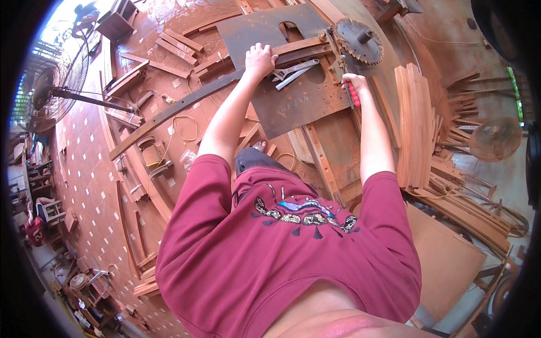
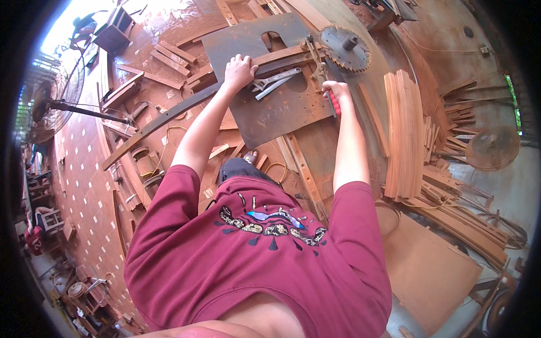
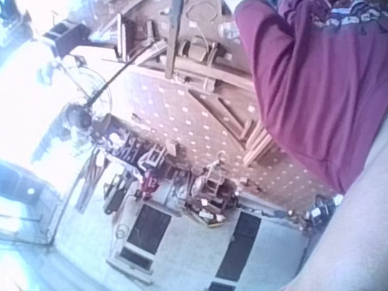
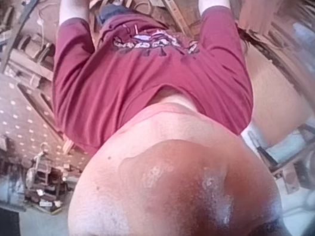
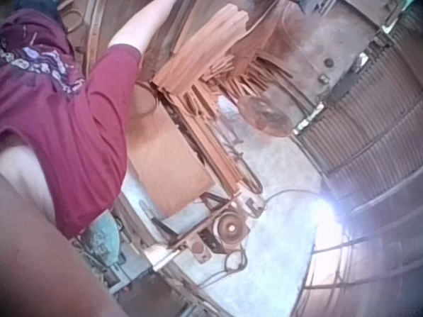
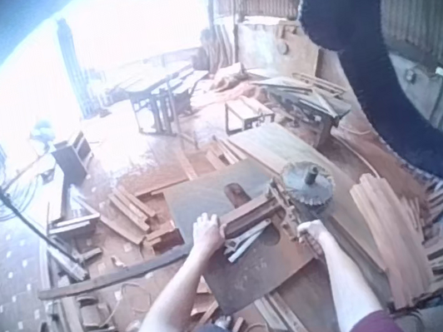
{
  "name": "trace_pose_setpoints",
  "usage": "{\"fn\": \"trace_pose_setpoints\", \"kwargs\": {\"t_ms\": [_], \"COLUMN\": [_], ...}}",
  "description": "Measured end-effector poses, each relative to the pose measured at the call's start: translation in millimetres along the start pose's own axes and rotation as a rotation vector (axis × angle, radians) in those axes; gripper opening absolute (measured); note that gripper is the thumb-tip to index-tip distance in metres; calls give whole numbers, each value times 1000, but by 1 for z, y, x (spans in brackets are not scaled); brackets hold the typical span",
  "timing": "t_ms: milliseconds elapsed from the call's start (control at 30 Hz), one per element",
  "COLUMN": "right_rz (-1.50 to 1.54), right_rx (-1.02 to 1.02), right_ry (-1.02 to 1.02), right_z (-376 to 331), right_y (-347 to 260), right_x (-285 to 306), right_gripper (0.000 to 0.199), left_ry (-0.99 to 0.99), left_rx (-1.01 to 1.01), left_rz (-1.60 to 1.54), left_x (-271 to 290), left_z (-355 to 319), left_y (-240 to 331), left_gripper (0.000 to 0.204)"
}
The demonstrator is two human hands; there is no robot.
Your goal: The person uses a table saw to cut thin wooden strips. They feed each strip through the spinning blade using a red push stick, then remove the cut piece and repeat the process with the next strip.
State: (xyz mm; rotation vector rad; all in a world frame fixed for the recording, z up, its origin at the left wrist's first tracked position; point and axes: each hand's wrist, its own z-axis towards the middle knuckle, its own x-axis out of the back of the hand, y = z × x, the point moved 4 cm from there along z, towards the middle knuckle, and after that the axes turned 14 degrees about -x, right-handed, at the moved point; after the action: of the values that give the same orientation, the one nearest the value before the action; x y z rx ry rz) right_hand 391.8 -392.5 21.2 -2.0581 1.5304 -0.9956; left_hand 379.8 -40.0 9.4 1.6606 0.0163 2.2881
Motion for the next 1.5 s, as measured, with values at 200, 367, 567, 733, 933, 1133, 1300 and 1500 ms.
{"fn": "trace_pose_setpoints", "kwargs": {"t_ms": [200,367,567,733,933,1133,1300,1500], "right_rz": [-499,-839,-838,-993,-1131,-1103,-997,-947], "right_rx": [352,233,120,76,-130,-38,15,142], "right_ry": [535,635,529,481,213,243,186,281], "right_z": [-53,-113,-154,-184,-201,-191,-172,-143], "right_y": [50,111,174,178,144,145,162,190], "right_x": [49,52,94,108,120,117,124,131], "right_gripper": [36,42,44,37,15,19,24,27], "left_ry": [0,62,88,98,126,94,114,-80], "left_rx": [-119,-187,-266,-252,-217,-219,-214,263], "left_rz": [-21,-70,-55,-122,-145,-40,196,244], "left_x": [9,15,18,20,20,20,68,181], "left_z": [-51,-101,-157,-181,-178,-182,-218,-328], "left_y": [63,107,174,193,197,158,46,-100], "left_gripper": [36,35,32,31,35,32,31,57]}}
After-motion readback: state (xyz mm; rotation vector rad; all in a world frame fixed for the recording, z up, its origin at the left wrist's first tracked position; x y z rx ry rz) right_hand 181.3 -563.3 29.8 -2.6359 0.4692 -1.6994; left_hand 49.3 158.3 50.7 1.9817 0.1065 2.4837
